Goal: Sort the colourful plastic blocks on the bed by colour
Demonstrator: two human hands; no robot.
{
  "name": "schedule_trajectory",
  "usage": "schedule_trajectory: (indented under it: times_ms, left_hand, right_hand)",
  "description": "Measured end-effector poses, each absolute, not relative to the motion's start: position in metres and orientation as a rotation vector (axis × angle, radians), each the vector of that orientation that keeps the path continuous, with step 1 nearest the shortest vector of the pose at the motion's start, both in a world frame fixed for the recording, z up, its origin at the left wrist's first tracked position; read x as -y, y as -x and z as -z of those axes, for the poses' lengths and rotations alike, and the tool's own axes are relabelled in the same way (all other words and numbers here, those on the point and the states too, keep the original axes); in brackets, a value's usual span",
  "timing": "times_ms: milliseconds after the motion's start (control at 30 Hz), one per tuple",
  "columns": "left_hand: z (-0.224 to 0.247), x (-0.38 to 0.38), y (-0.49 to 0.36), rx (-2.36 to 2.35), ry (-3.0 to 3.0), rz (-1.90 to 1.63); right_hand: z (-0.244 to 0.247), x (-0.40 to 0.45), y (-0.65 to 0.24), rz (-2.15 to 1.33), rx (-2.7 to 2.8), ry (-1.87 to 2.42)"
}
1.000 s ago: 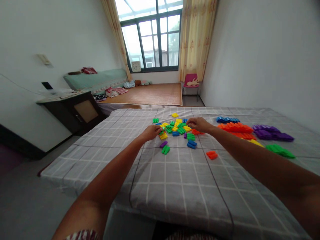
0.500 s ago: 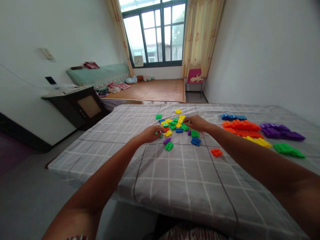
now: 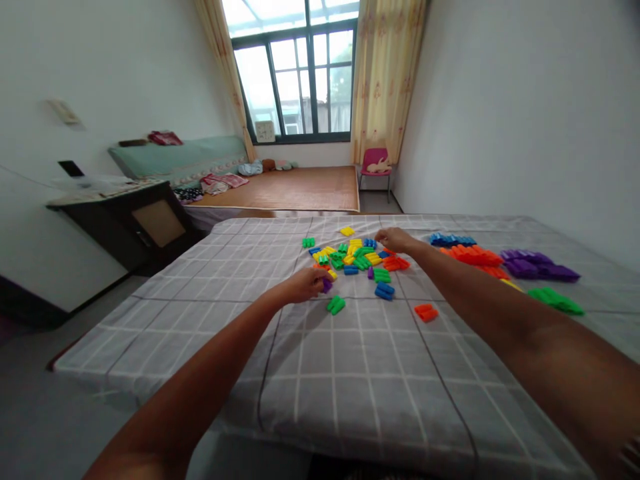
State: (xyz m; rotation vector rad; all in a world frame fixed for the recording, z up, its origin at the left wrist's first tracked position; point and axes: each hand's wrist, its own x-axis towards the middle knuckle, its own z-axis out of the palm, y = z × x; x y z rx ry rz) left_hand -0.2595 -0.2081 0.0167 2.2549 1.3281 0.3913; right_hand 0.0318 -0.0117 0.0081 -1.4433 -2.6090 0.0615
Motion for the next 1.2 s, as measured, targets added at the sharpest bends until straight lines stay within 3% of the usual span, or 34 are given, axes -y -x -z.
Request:
schedule_trajectory:
  times_ms: [167,367,667,900,1200]
  left_hand:
    - [-0.007,0.207,0.270,-1.337,-2.362,-0.449]
    - [-0.002,0.207,0.269,-1.303,-2.443,-0.576]
    - [-0.006,0.214,0.268,-1.426,-2.499,-0.253]
    - [-0.012,0.220,0.253,-1.612,-2.476,-0.181]
    - [-0.021,0.211,0.251,-1.639,-2.361,-0.085]
  right_hand:
    - [-0.007,0.015,-0.034,-0.132,2.714,1.476]
    - [-0.015,0.031,-0.043,-0.659,2.588,1.391]
    - [-0.032,0.072,-0.032,-0.410,2.835,1.091]
    - [-0.026,0.114,-0.003,-0.051,2.945,1.337]
    - [-0.014,0.118,-0.009,-0.139,2.818,1.004]
